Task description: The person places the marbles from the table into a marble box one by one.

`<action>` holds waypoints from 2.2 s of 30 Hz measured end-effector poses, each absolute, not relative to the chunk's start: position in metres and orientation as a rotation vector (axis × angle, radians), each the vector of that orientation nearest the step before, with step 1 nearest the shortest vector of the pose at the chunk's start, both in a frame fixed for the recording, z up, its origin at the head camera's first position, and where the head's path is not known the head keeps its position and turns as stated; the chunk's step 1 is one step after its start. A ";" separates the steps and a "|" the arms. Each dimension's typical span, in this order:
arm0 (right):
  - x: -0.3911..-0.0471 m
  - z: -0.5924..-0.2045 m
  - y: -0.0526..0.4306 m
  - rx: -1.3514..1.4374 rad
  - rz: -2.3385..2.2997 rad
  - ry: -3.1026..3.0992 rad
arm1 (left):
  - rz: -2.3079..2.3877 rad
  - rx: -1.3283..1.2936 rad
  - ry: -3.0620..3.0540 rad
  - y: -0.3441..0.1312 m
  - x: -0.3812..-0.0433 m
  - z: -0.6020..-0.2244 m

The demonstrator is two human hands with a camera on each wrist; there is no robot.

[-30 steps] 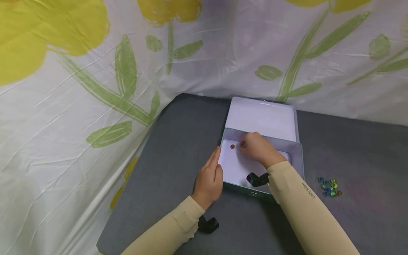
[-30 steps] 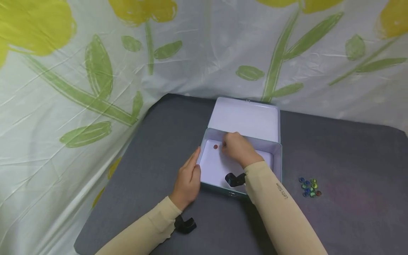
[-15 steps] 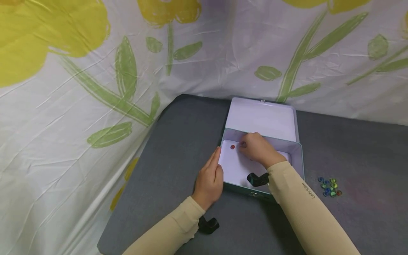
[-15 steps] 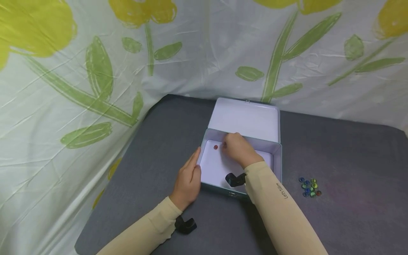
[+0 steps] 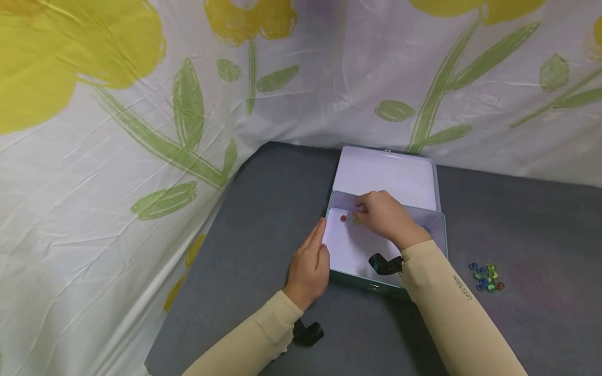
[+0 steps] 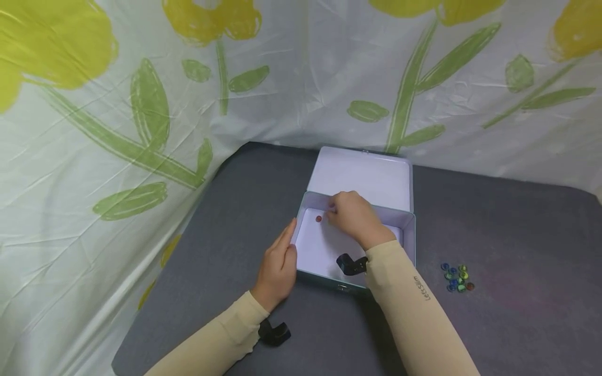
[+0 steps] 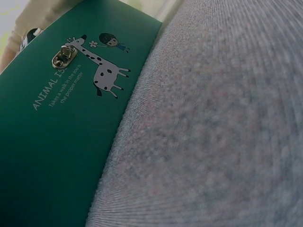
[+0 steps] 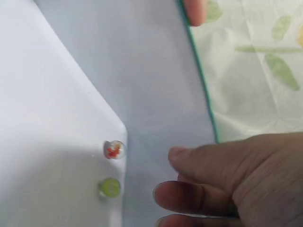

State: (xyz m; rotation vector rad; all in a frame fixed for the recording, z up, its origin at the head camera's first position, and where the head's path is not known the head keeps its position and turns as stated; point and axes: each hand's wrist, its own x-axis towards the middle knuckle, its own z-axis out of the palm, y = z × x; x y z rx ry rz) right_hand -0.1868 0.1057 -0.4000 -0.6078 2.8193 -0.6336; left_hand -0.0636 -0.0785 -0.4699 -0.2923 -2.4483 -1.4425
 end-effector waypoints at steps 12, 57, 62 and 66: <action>-0.166 -0.370 0.132 -0.677 -0.680 2.827 | -1.473 -0.289 -2.459 -0.077 -0.063 -0.471; -0.097 -0.382 0.295 -0.255 -0.650 2.865 | -1.481 -0.292 -2.442 -0.077 -0.065 -0.471; -0.098 -0.395 0.304 -0.268 -0.626 2.862 | -1.487 -0.300 -2.437 -0.077 -0.065 -0.471; -0.098 -0.403 0.310 -0.265 -0.619 2.856 | -1.490 -0.305 -2.436 -0.077 -0.065 -0.471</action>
